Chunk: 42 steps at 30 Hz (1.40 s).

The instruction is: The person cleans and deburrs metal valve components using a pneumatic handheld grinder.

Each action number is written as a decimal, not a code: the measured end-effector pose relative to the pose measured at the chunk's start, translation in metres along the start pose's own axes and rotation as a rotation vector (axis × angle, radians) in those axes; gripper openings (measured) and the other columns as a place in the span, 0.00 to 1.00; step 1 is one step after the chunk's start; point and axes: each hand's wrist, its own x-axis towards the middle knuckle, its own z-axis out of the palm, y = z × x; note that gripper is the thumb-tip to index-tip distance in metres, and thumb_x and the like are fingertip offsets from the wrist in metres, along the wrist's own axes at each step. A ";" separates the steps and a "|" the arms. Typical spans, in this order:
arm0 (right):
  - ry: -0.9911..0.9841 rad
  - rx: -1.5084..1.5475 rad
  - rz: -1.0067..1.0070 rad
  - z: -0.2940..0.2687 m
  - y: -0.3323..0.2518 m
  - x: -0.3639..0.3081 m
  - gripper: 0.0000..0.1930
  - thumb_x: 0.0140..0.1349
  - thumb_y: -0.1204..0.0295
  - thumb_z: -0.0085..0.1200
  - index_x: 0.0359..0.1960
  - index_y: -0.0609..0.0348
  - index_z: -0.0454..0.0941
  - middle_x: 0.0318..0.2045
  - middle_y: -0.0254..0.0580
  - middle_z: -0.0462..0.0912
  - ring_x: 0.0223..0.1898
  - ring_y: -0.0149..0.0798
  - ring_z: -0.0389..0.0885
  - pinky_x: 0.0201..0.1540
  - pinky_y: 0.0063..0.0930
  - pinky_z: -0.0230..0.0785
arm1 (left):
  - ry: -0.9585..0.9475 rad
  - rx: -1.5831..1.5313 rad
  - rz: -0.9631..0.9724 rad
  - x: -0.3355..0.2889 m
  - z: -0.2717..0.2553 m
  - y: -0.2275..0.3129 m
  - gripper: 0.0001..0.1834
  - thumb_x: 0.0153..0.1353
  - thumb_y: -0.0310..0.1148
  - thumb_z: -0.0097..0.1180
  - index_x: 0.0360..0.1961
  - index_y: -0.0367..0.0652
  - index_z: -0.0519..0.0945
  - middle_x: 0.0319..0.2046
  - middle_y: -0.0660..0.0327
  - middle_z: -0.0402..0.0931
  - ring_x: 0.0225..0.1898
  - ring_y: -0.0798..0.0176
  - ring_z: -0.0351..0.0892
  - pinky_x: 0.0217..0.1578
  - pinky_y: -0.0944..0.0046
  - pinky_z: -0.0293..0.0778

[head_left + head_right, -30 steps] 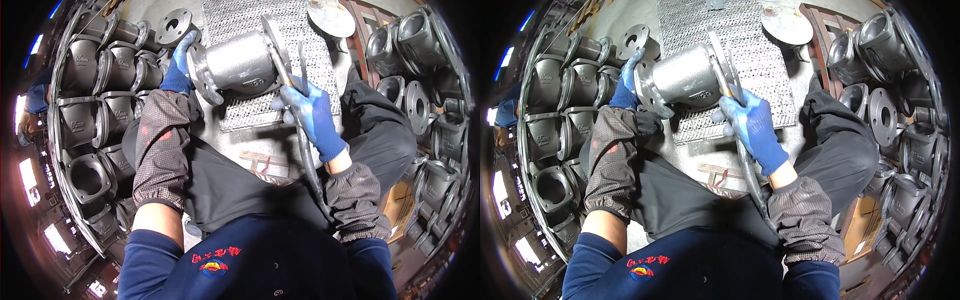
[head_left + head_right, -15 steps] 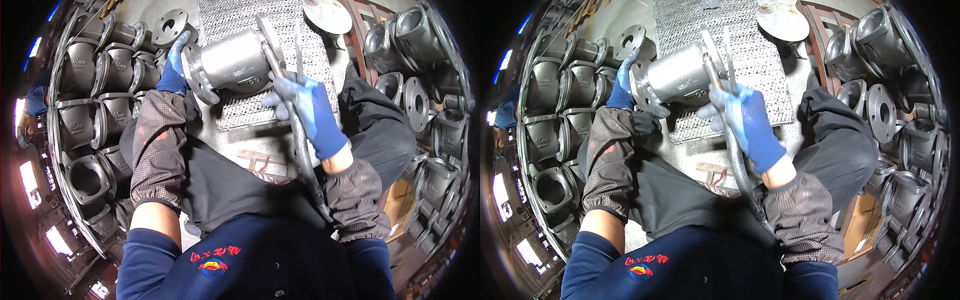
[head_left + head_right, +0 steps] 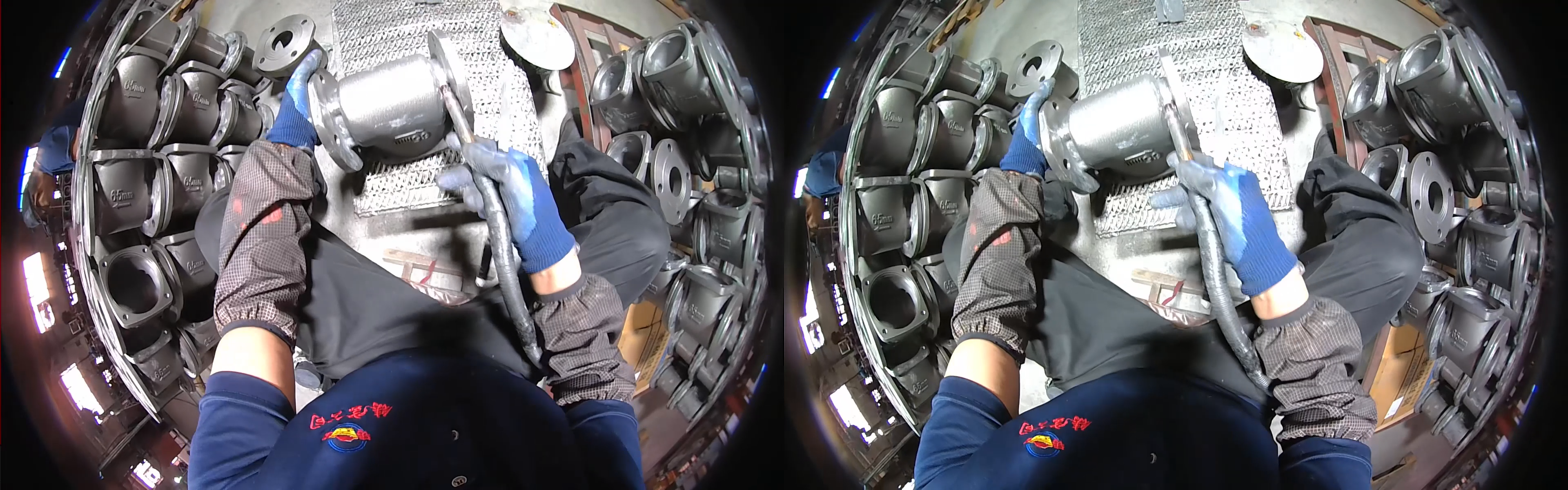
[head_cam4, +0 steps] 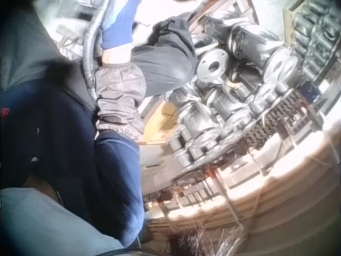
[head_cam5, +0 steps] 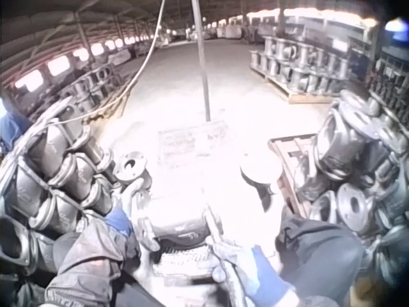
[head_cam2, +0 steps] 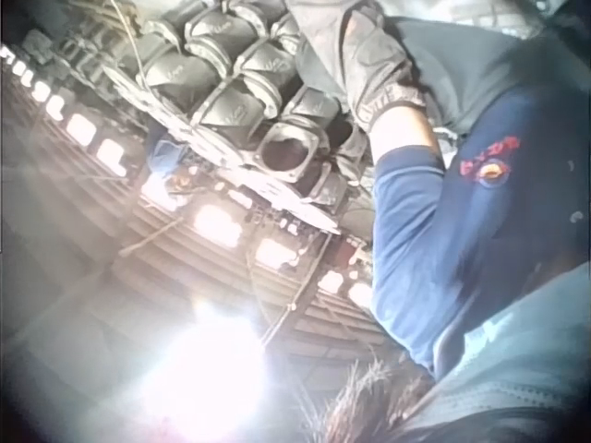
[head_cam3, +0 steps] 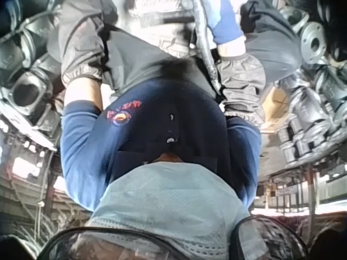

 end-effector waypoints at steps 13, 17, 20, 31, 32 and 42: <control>0.132 -0.142 -0.096 0.013 0.023 0.009 0.15 0.62 0.70 0.46 0.47 0.69 0.71 0.25 0.42 0.79 0.18 0.28 0.78 0.16 0.16 0.66 | -0.004 0.012 0.003 -0.007 -0.002 -0.004 0.31 0.60 0.53 0.48 0.55 0.39 0.66 0.49 0.48 0.71 0.49 0.50 0.72 0.49 0.48 0.71; 0.201 -0.086 -0.083 0.008 0.041 0.002 0.13 0.62 0.71 0.47 0.44 0.69 0.72 0.27 0.41 0.77 0.23 0.29 0.80 0.16 0.15 0.68 | -0.009 0.072 0.059 -0.030 0.019 -0.016 0.34 0.62 0.56 0.44 0.59 0.39 0.63 0.53 0.49 0.68 0.51 0.51 0.71 0.53 0.51 0.68; 0.131 -0.151 -0.058 0.011 0.041 0.004 0.13 0.62 0.71 0.47 0.43 0.69 0.72 0.25 0.39 0.77 0.22 0.28 0.80 0.16 0.16 0.68 | 0.045 0.149 0.108 -0.042 0.001 -0.011 0.33 0.62 0.56 0.43 0.57 0.40 0.64 0.52 0.51 0.69 0.50 0.53 0.71 0.51 0.53 0.69; 0.218 -0.291 -0.171 0.004 0.036 0.014 0.18 0.62 0.70 0.48 0.52 0.66 0.69 0.20 0.35 0.77 0.16 0.24 0.73 0.14 0.15 0.63 | 0.185 0.294 0.210 -0.071 0.029 -0.026 0.25 0.65 0.50 0.44 0.54 0.41 0.68 0.49 0.60 0.69 0.52 0.65 0.68 0.54 0.65 0.66; 0.194 -0.221 -0.197 0.003 0.041 0.017 0.18 0.62 0.72 0.48 0.53 0.66 0.68 0.22 0.33 0.74 0.19 0.25 0.77 0.14 0.17 0.66 | 0.152 0.247 0.217 -0.066 0.020 -0.028 0.26 0.65 0.49 0.44 0.54 0.40 0.68 0.49 0.61 0.69 0.52 0.66 0.68 0.54 0.65 0.65; 0.251 -0.314 -0.171 0.007 0.057 0.025 0.15 0.63 0.70 0.47 0.50 0.62 0.70 0.20 0.37 0.79 0.11 0.22 0.68 0.12 0.15 0.60 | 0.129 0.119 0.431 -0.045 0.007 -0.046 0.24 0.65 0.51 0.44 0.52 0.43 0.70 0.46 0.59 0.72 0.46 0.63 0.72 0.49 0.64 0.71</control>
